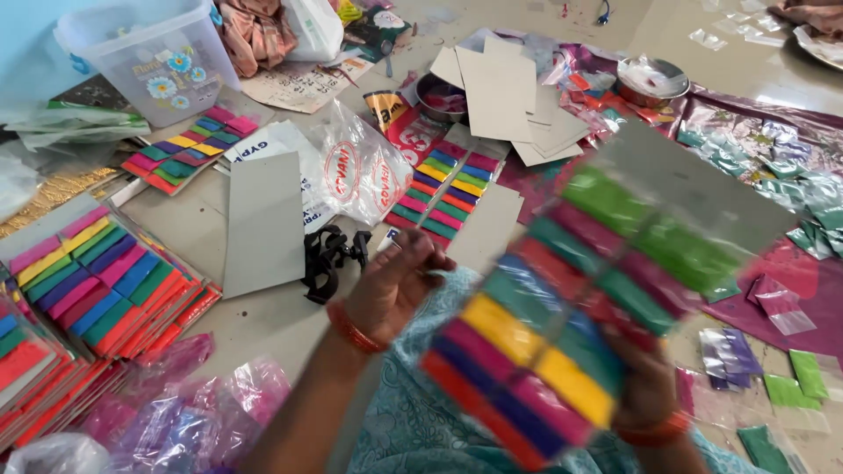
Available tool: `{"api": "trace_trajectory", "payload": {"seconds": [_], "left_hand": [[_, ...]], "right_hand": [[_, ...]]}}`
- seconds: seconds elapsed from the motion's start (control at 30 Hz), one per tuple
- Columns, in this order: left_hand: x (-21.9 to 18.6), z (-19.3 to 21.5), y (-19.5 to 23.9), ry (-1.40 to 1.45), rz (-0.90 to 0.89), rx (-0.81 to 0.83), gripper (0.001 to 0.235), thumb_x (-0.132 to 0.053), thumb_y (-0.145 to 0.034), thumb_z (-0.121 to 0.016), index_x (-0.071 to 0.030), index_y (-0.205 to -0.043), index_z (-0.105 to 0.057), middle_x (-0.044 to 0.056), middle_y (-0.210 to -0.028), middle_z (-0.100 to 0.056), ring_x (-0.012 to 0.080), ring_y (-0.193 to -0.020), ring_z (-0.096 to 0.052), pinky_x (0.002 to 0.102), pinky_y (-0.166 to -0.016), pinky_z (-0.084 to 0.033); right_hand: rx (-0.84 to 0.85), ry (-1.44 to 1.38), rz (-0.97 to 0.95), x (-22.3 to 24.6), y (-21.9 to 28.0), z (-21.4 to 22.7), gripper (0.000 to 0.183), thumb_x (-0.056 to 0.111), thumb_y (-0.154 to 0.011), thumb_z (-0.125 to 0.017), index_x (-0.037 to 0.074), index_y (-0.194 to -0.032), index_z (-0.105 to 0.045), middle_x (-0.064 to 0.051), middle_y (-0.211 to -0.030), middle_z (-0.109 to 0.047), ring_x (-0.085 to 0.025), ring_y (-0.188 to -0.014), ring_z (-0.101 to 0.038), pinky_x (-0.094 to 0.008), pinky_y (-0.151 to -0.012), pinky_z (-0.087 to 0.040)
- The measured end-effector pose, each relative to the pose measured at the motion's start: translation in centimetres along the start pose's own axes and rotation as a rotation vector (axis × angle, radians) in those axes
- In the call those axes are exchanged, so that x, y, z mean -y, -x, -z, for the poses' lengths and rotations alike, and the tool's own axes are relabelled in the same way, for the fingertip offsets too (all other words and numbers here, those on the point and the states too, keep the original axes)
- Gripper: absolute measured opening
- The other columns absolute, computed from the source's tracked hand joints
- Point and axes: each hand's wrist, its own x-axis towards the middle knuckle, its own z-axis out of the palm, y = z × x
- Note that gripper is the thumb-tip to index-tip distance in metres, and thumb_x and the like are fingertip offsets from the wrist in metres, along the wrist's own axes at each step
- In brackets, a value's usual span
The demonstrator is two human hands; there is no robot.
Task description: The person sits on the floor and arranges small colorful foil packets in rows on cardboard sheets resting on their lap. They use a stapler to staple each packet to the card, then set completed cards aside and continue with more packets.
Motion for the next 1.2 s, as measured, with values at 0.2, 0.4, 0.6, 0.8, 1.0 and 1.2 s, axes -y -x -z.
{"api": "trace_trajectory", "payload": {"seconds": [0.2, 0.4, 0.6, 0.8, 1.0, 1.2], "left_hand": [[1.1, -5.3, 0.2, 0.811, 0.07, 0.219, 0.028, -0.029, -0.102, -0.066, -0.007, -0.091, -0.052, 0.007, -0.09, -0.052, 0.0226, -0.094, -0.055, 0.034, -0.083, -0.051], [1.4, -7.0, 0.0, 0.862, 0.104, 0.299, 0.028, -0.024, -0.1, -0.065, -0.009, -0.088, -0.044, 0.004, -0.085, -0.042, 0.0192, -0.086, -0.05, 0.029, -0.077, -0.046], [1.7, -7.0, 0.0, 0.89, 0.096, 0.322, 0.026, -0.014, -0.096, -0.064, -0.011, -0.086, -0.04, 0.002, -0.084, -0.04, 0.0167, -0.086, -0.049, 0.027, -0.075, -0.044], [2.0, -6.4, 0.0, 0.958, 0.096, 0.349, 0.026, -0.012, -0.096, -0.064, -0.011, -0.086, -0.04, 0.002, -0.084, -0.041, 0.0163, -0.084, -0.05, 0.026, -0.075, -0.043], [2.2, -6.1, 0.4, 0.963, 0.063, 0.353, 0.025, -0.011, -0.093, -0.064, -0.011, -0.085, -0.04, 0.002, -0.085, -0.041, 0.0159, -0.084, -0.049, 0.026, -0.074, -0.042], [2.7, -6.0, 0.7, 0.946, 0.045, 0.418, 0.026, -0.012, -0.088, -0.067, -0.011, -0.089, -0.041, 0.002, -0.087, -0.04, 0.0159, -0.085, -0.048, 0.026, -0.074, -0.041]], "right_hand": [[-0.228, 0.144, 0.045, 2.5, 2.7, 14.1, 0.048, 0.006, -0.098, -0.059, 0.009, -0.146, -0.059, -0.008, -0.125, -0.071, -0.023, -0.105, -0.071, -0.04, -0.091, -0.057], [-0.311, 0.262, 0.014, -2.5, 0.7, 23.1, 0.042, 0.008, -0.097, -0.063, 0.002, -0.139, -0.062, -0.007, -0.124, -0.07, -0.019, -0.109, -0.068, -0.034, -0.096, -0.054], [-0.296, 0.356, -0.02, -3.2, -0.2, 23.2, 0.039, 0.007, -0.093, -0.068, 0.0, -0.131, -0.064, -0.007, -0.117, -0.072, -0.016, -0.104, -0.069, -0.03, -0.091, -0.054], [-0.337, 0.335, -0.064, -3.2, 0.3, 20.8, 0.042, 0.008, -0.092, -0.069, 0.003, -0.132, -0.063, -0.006, -0.115, -0.072, -0.015, -0.098, -0.07, -0.03, -0.085, -0.056], [-0.374, 0.304, -0.103, -2.9, 0.6, 18.8, 0.046, 0.009, -0.09, -0.069, 0.008, -0.136, -0.061, -0.003, -0.114, -0.071, -0.015, -0.095, -0.07, -0.031, -0.081, -0.057], [-0.346, 0.309, -0.075, -2.7, 0.7, 18.1, 0.046, 0.008, -0.091, -0.068, 0.008, -0.137, -0.06, -0.005, -0.114, -0.071, -0.016, -0.094, -0.07, -0.031, -0.08, -0.058]]}}
